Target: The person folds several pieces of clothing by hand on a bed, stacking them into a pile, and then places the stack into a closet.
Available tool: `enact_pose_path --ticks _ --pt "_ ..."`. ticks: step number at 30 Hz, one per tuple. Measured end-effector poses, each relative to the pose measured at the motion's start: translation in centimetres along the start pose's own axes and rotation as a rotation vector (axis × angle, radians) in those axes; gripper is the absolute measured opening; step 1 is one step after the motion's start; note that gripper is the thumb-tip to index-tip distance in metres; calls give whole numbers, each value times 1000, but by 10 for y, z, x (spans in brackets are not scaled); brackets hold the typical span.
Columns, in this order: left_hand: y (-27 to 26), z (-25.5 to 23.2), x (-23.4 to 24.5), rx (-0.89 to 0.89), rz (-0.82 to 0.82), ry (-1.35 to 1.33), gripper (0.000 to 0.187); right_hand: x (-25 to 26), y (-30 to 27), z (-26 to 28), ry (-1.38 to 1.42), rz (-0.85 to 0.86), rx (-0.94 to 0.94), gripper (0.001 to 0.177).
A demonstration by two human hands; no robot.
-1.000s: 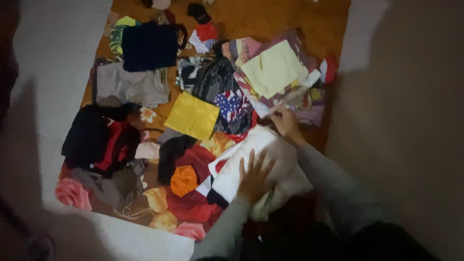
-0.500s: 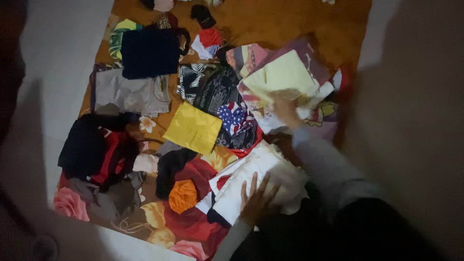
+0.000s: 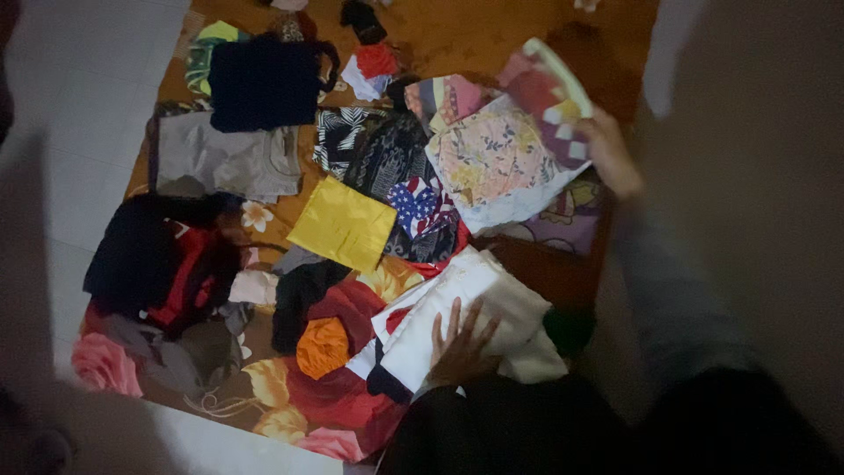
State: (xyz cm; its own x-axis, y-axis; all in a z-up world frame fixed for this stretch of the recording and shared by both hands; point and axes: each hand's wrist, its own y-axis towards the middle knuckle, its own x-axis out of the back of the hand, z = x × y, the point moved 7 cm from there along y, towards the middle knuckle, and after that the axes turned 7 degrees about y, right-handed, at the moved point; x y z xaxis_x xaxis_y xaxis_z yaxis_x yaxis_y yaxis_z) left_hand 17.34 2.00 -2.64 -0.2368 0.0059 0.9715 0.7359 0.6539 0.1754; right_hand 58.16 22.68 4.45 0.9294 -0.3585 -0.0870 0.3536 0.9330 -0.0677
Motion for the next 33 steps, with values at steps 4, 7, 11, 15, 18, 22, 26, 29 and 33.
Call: enact_pose_path --ticks 4,7,11,15,18,22,26,29,33 --pt "3 0 11 7 54 -67 89 40 -14 20 167 -33 68 27" --pt "4 -5 40 -23 -74 -21 90 60 -30 55 144 51 219 25" --pt "10 -14 71 -38 -11 -73 88 29 -110 110 190 76 210 36" --pt "0 -17 63 13 229 -238 87 -31 -158 145 -189 30 227 41" --pt "-8 -1 44 12 -272 -512 60 -70 -203 150 -431 -38 279 38" --pt "-7 61 -63 382 -263 -2082 61 -157 -294 102 -853 117 240 34" --pt "-54 116 -101 701 -167 -2118 59 -297 -361 37 -1293 604 260 30" --pt "-78 101 -125 941 -9 -2335 57 -310 -379 33 -1152 676 -249 42" --pt "-61 73 -137 959 7 -2717 55 -299 -374 101 -1114 527 -124 39"
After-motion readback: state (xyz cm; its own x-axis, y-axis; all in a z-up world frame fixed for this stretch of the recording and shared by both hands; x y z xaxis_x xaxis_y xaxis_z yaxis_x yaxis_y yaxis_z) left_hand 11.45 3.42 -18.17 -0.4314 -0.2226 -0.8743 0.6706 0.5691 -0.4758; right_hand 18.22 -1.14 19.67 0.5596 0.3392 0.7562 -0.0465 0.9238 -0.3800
